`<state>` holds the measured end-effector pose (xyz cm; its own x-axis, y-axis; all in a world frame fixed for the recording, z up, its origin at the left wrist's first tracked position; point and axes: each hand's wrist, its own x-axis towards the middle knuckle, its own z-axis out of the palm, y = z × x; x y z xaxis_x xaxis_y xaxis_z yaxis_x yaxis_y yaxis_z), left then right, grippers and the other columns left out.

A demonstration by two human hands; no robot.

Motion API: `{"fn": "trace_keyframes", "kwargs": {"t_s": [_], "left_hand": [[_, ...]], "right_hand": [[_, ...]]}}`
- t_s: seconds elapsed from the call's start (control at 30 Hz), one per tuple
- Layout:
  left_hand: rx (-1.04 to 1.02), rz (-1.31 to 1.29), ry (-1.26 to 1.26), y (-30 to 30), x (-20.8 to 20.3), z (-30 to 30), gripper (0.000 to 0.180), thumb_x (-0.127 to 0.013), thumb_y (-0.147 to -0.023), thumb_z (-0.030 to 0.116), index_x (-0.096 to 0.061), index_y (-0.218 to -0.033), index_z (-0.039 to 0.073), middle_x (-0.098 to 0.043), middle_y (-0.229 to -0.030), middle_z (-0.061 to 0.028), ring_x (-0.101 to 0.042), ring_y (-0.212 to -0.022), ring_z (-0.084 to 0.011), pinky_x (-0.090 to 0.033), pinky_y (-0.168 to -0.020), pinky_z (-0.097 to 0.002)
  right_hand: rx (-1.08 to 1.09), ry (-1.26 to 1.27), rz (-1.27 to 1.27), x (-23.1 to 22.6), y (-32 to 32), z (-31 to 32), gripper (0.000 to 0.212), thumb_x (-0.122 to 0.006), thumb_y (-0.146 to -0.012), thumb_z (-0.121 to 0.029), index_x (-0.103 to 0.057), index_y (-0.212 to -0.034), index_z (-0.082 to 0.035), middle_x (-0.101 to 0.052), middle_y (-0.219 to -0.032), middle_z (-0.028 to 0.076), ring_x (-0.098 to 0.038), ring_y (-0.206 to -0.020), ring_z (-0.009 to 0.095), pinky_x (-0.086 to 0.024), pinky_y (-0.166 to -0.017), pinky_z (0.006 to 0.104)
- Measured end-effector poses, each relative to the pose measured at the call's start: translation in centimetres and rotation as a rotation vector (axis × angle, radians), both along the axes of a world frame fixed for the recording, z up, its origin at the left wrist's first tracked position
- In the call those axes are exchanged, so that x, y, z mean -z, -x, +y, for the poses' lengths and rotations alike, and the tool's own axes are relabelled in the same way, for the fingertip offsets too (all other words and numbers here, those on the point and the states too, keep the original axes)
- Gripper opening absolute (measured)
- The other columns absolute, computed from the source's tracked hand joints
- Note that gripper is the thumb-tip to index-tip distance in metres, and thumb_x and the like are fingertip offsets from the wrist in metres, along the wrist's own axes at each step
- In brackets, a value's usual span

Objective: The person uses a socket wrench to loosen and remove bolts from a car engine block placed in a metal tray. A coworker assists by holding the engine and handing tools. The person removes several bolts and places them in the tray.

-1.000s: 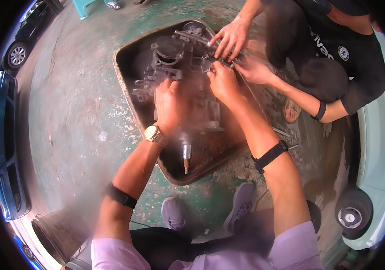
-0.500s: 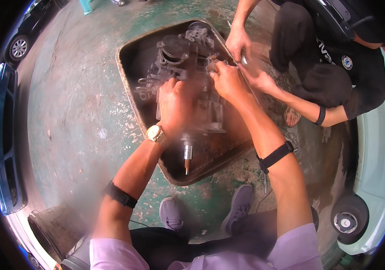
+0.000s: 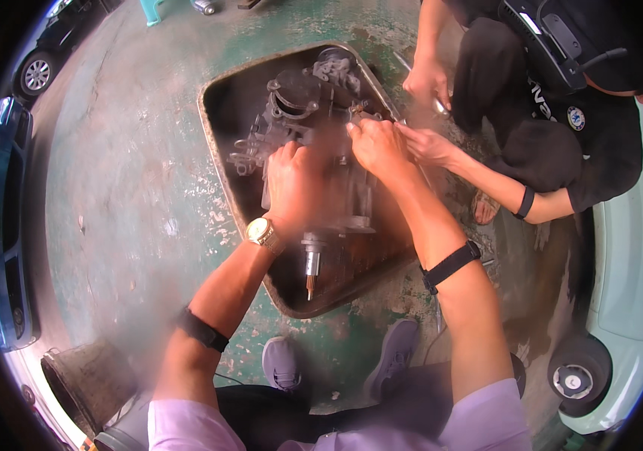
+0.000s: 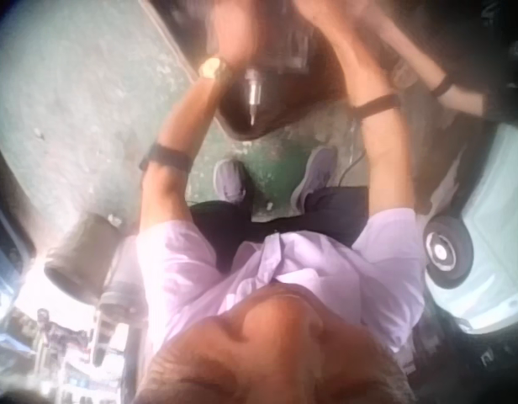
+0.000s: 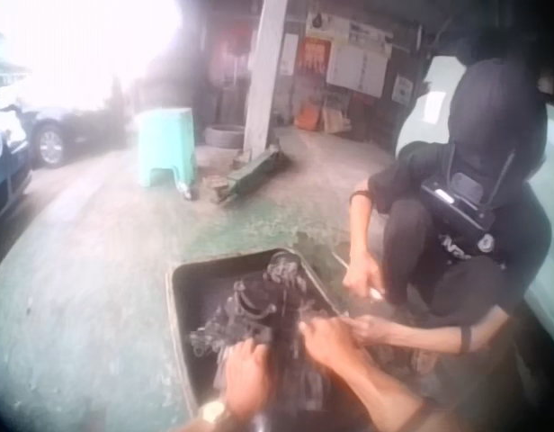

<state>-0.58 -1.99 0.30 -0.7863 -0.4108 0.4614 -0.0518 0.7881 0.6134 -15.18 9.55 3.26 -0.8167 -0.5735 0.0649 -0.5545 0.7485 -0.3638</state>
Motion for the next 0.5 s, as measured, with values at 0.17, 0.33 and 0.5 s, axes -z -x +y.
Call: {"fn": "trace_keyframes", "kwargs": {"t_s": [0.17, 0.33, 0.5], "left_hand": [[-0.014, 0.077, -0.012, 0.2, -0.2, -0.1, 0.006, -0.062, -0.076, 0.004, -0.058, -0.080, 0.003, -0.057, -0.091, -0.0183, -0.055, -0.092, -0.0383, -0.043, -0.083, -0.0468], [-0.026, -0.095, 0.137, 0.7, -0.9, 0.3, 0.011, -0.063, -0.076, 0.006, -0.061, -0.086, 0.005, -0.059, -0.092, -0.0168, -0.057, -0.094, -0.0342, -0.043, -0.084, -0.0445], [0.007, -0.354, 0.178, 2.8, -1.4, 1.4, 0.019, -0.066, -0.074, 0.008, -0.062, -0.092, 0.005, -0.062, -0.094, -0.0144, -0.060, -0.095, -0.0291, -0.043, -0.086, -0.0413]], "right_hand": [[0.121, -0.013, -0.100, -1.6, -0.2, 0.7, 0.054, -0.053, -0.097, -0.047, -0.068, -0.083, 0.002, -0.067, -0.085, 0.029, -0.065, -0.086, 0.047, -0.049, -0.075, 0.0535], [-0.122, 0.127, -0.031, -1.1, 0.6, 2.0, 0.026, -0.063, -0.093, -0.023, -0.058, -0.097, 0.002, -0.067, -0.095, 0.026, -0.064, -0.092, 0.046, -0.049, -0.078, 0.0525], [-0.245, 0.191, 0.039, 0.6, 0.6, 1.5, 0.018, -0.067, -0.087, -0.006, -0.054, -0.098, 0.001, -0.065, -0.090, 0.025, -0.063, -0.089, 0.046, -0.049, -0.073, 0.0506]]}}
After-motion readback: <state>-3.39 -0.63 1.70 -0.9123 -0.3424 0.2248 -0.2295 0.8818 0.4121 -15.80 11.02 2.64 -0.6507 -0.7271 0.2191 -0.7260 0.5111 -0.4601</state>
